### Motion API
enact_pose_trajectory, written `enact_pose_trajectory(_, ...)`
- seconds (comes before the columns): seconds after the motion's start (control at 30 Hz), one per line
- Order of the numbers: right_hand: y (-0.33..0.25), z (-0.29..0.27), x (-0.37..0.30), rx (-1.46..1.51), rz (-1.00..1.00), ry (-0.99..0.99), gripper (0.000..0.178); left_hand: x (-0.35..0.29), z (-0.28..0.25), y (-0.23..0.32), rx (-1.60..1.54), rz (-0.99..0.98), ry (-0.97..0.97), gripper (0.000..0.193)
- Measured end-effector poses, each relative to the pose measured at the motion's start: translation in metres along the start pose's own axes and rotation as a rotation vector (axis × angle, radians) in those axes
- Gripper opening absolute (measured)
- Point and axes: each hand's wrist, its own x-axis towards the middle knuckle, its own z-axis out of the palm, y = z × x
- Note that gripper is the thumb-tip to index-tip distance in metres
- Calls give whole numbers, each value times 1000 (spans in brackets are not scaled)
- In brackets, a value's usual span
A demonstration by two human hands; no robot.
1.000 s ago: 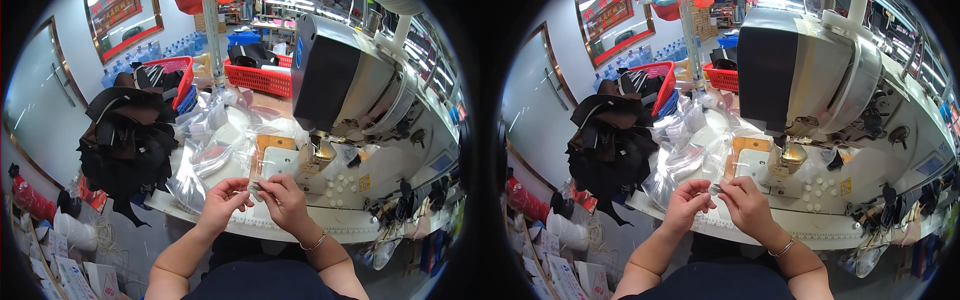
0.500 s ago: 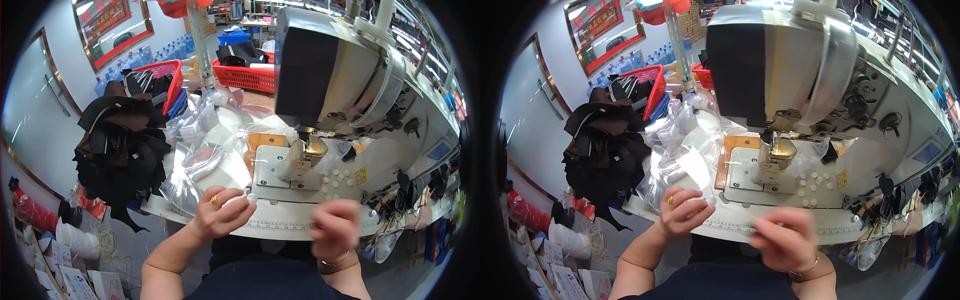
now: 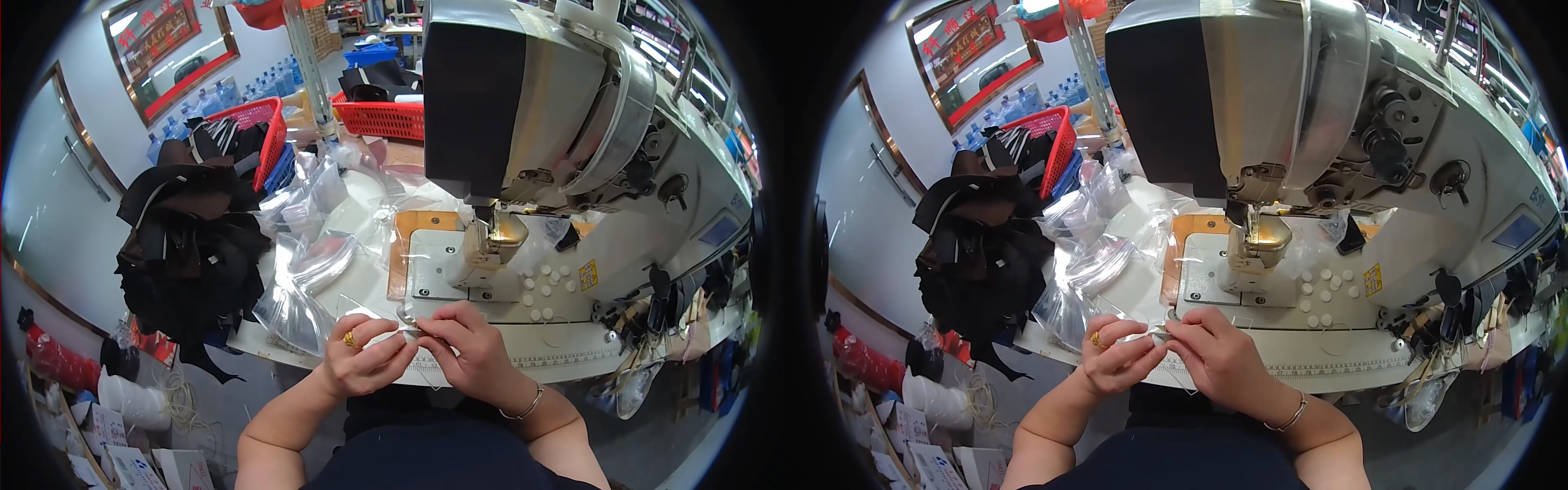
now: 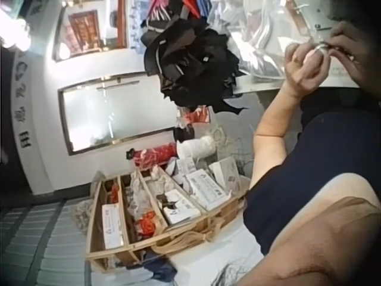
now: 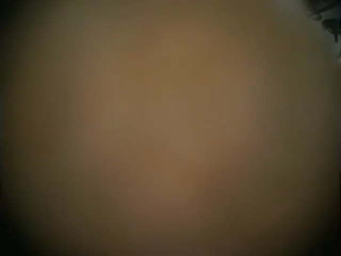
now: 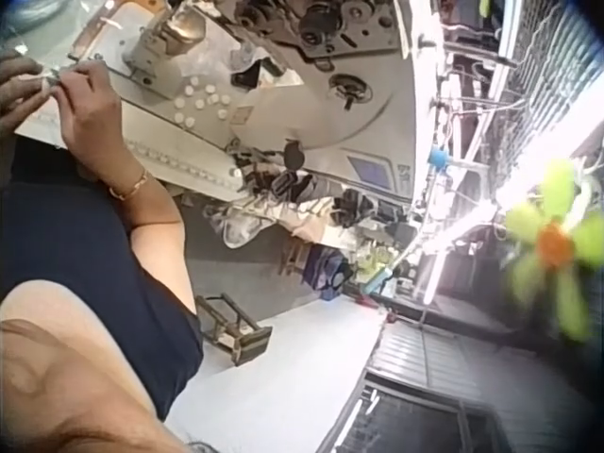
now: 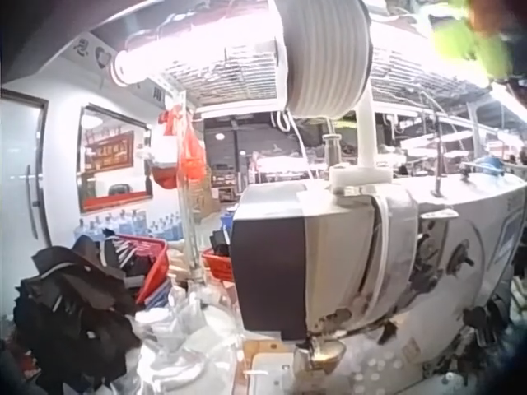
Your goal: Stitching small white circular components onto a base material using an industrial sewing machine.
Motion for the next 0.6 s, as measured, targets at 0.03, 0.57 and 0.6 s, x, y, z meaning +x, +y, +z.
enact_pose_trajectory(0.03, 2, -1, 1, 0, 2, -1, 19, 0, 0, 0, -2, 14, -3, 18)
enact_pose_trajectory(0.57, 3, -7, 4, 10, 59, -84, 15, -5, 3, -3, -21, 39, -49, 19)
enact_pose_trajectory(0.6, 2, -7, 4, 1, 38, -86, 15, -5, 2, -3, -20, 39, -47, 19)
